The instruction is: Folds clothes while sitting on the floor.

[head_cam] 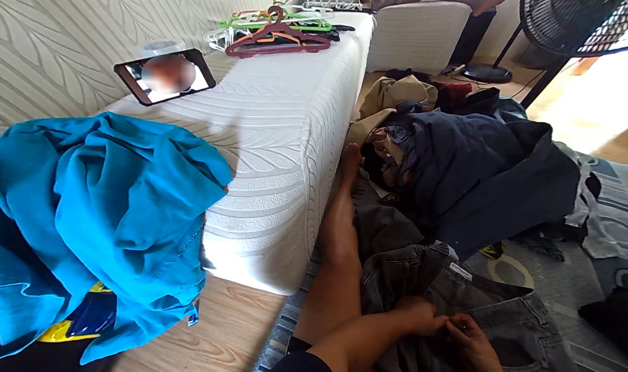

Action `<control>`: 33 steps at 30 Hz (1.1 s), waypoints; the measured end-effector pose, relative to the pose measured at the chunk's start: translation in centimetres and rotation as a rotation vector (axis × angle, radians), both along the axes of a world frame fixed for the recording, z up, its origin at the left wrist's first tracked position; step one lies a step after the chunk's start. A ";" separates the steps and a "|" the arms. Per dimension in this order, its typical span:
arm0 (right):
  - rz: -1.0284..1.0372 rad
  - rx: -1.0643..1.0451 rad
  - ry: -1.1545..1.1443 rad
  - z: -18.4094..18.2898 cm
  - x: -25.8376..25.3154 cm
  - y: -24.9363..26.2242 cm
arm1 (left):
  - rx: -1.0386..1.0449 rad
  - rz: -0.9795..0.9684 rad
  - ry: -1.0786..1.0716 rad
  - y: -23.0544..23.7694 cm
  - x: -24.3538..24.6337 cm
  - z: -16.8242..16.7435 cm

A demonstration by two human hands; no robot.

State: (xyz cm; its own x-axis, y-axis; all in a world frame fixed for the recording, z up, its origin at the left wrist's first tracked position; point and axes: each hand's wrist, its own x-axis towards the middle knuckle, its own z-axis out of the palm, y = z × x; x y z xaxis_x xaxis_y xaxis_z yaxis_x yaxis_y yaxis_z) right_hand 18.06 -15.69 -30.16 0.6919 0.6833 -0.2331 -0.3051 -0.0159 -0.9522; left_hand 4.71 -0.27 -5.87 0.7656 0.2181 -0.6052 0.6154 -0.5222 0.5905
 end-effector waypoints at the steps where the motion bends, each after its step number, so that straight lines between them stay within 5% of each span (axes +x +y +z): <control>1: 0.004 0.004 -0.006 -0.2 0.1 0.0 | 0.002 0.000 -0.002 0.0 0.0 -0.1; 9: -0.004 -0.001 -0.004 0.2 -0.1 0.1 | -0.011 0.023 -0.021 0.1 0.0 -0.5; 12: 0.002 0.008 0.007 0.1 -0.1 0.0 | 0.165 0.040 -0.074 0.1 -0.7 -0.7; 16: 0.002 -0.003 0.002 0.0 0.0 0.0 | 0.279 -0.044 -0.046 0.1 -1.5 2.8; 19: 0.008 -0.007 -0.009 -0.1 0.1 -0.1 | 0.172 0.049 -0.127 0.2 -1.1 -0.4; 23: 0.009 -0.026 -0.014 0.0 0.1 0.0 | -0.082 0.037 0.043 0.1 -0.6 2.1; 33: 0.016 -0.056 -0.011 1.1 -0.3 0.1 | 0.059 0.009 -0.060 0.3 -0.3 -2.1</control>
State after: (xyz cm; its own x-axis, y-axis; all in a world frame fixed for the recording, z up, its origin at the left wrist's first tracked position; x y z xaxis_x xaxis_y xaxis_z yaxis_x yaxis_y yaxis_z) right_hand 17.79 -15.55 -29.09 0.6837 0.6805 -0.2638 -0.2940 -0.0740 -0.9529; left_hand 4.36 0.02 -7.94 0.7981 0.2590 -0.5441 0.5846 -0.5517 0.5949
